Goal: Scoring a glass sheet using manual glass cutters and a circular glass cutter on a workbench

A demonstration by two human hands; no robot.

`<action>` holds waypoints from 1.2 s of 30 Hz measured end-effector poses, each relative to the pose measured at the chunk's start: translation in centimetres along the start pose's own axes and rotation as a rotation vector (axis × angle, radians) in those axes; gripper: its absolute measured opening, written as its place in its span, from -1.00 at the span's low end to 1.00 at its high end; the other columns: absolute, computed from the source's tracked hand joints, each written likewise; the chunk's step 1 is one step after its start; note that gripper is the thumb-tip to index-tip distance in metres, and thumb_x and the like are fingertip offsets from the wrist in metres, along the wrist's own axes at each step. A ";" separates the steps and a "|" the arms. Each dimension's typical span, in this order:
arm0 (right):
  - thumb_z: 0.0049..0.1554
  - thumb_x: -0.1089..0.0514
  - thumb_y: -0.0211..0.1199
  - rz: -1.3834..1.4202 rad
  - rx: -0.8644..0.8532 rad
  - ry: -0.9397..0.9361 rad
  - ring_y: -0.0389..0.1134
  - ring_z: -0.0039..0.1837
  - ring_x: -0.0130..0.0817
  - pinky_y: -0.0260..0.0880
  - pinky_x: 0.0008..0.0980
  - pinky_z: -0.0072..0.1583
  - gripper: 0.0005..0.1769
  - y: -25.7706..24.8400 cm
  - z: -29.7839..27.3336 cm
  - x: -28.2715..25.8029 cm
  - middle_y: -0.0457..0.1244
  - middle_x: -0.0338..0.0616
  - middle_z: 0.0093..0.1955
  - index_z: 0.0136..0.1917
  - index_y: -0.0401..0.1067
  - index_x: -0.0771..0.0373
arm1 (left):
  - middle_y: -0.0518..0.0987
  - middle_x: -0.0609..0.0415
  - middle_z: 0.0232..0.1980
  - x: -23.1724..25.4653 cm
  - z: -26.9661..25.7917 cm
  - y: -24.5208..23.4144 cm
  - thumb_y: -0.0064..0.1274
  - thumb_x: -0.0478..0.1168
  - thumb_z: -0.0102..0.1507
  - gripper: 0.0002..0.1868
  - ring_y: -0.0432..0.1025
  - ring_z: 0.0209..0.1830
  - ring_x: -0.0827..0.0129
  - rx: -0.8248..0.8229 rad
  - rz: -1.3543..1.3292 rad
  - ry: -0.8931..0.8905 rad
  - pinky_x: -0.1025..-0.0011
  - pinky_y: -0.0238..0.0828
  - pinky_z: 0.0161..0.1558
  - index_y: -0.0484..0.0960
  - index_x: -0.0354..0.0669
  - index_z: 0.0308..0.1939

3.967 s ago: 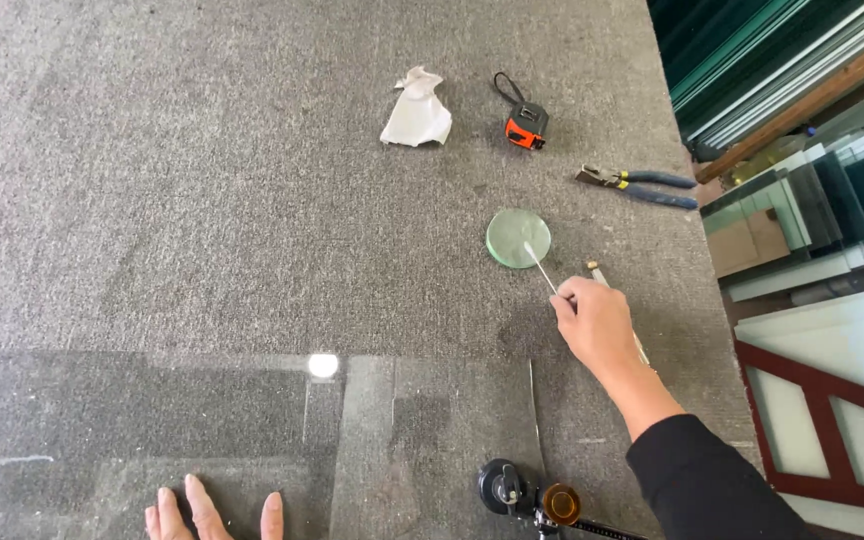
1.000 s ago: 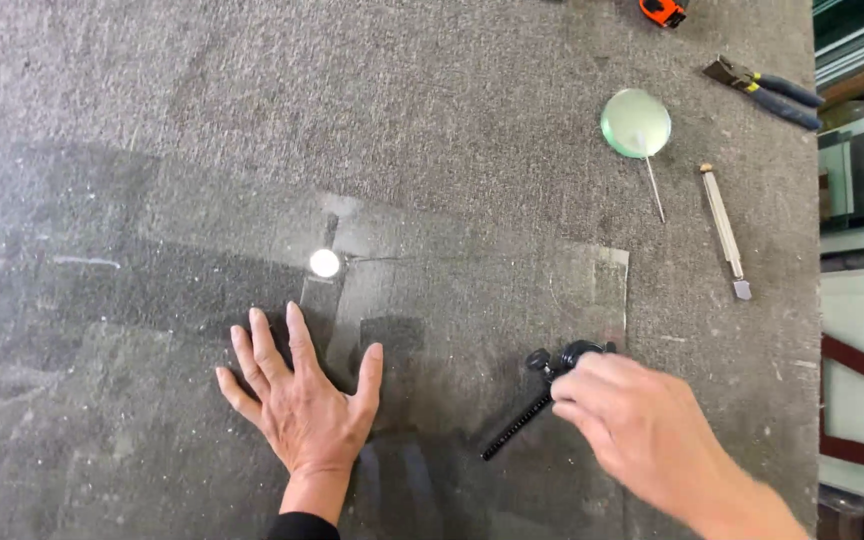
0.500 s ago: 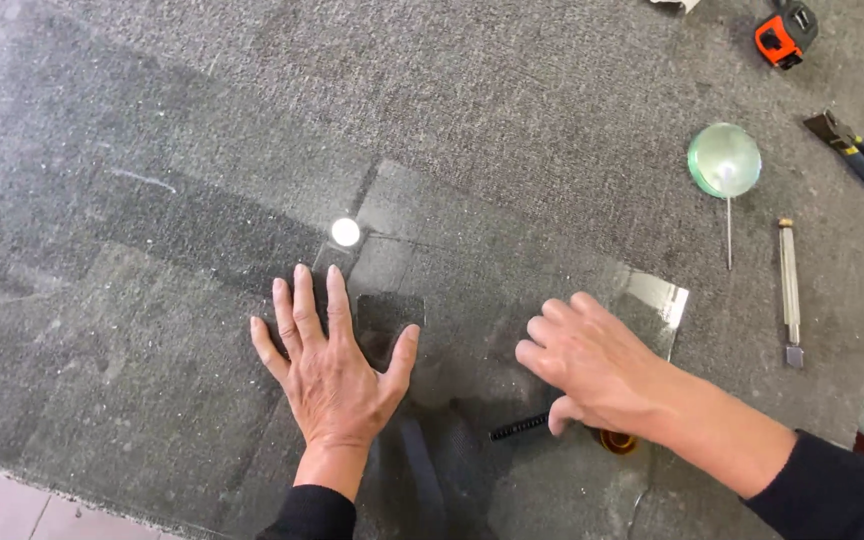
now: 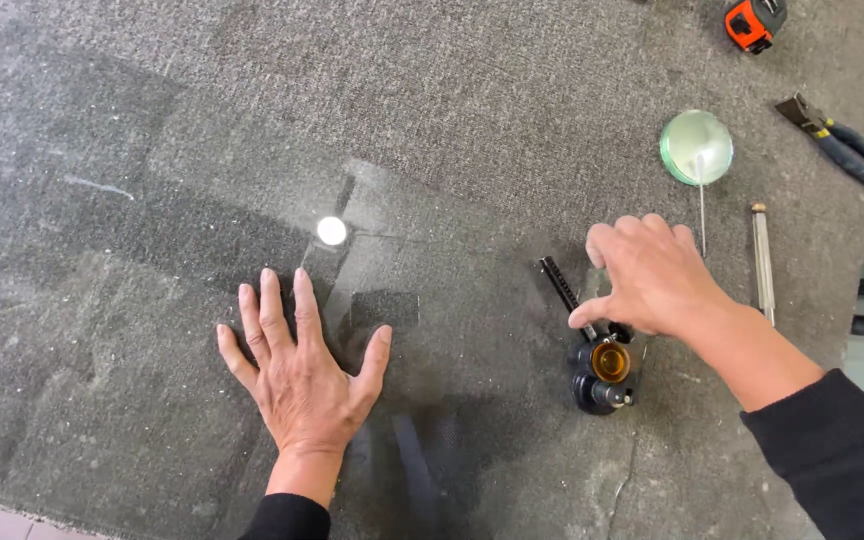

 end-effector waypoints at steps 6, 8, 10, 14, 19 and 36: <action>-0.21 -0.48 0.59 0.156 0.054 0.138 0.22 0.24 -0.11 0.22 -0.07 0.26 -0.21 2.2 -0.4 3.4 0.29 -0.18 0.08 -0.05 0.29 0.03 | 0.21 -0.22 0.60 0.0 0.0 0.1 -0.08 0.46 0.17 0.05 -0.03 0.65 -0.13 0.031 0.034 0.025 -0.27 -0.31 0.52 0.32 -0.20 0.52; -0.21 -0.48 0.58 0.212 0.082 0.166 0.23 0.20 -0.09 0.22 -0.10 0.21 -0.22 3.7 -0.8 5.0 0.29 -0.19 0.06 -0.08 0.25 0.03 | 0.23 -0.24 0.59 -0.1 0.0 0.1 -0.07 0.46 0.17 0.04 -0.02 0.64 -0.14 0.041 0.041 0.037 -0.28 -0.28 0.52 0.33 -0.21 0.52; -0.20 -0.47 0.57 0.268 0.113 0.198 0.23 0.17 -0.08 0.22 -0.13 0.15 -0.23 5.2 -1.3 6.4 0.29 -0.21 0.03 -0.11 0.22 0.02 | 0.24 -0.26 0.58 0.0 0.0 0.1 -0.06 0.45 0.17 0.04 -0.01 0.64 -0.15 0.052 0.043 0.050 -0.29 -0.26 0.51 0.33 -0.22 0.52; -0.21 -0.50 0.55 0.341 0.181 0.327 0.26 0.15 -0.03 0.24 -0.11 0.14 -0.17 8.4 -2.9 8.4 0.30 -0.12 0.00 -0.04 0.25 0.08 | 0.26 -0.28 0.58 0.0 -0.1 0.3 -0.05 0.43 0.18 0.04 0.01 0.64 -0.19 0.058 0.047 0.047 -0.28 -0.26 0.51 0.35 -0.25 0.52; -0.10 -0.45 0.50 0.500 0.168 0.506 0.22 0.22 0.00 0.27 -0.07 0.17 -0.21 11.4 -6.5 8.8 0.29 -0.06 0.05 0.03 0.22 0.11 | 0.19 -0.30 0.60 -0.1 -0.3 0.3 -0.06 0.43 0.18 0.07 -0.02 0.64 -0.23 0.047 0.029 0.059 -0.33 -0.26 0.51 0.30 -0.28 0.55; -0.15 -0.59 0.41 0.692 0.136 0.794 0.29 0.12 -0.02 0.29 0.01 0.20 -0.22 19.0 -14.5 4.4 0.29 -0.10 0.01 -0.06 0.28 0.05 | 0.27 -0.46 0.59 -0.4 -0.7 1.0 -0.05 0.38 0.23 0.06 0.06 0.63 -0.34 0.120 0.038 0.122 -0.36 -0.27 0.47 0.35 -0.38 0.57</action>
Point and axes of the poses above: each hand's wrist, its own z-axis towards the middle knuckle, its own y-axis out of the palm, x = y × z, the point moved 1 cm from there along z, towards the middle knuckle
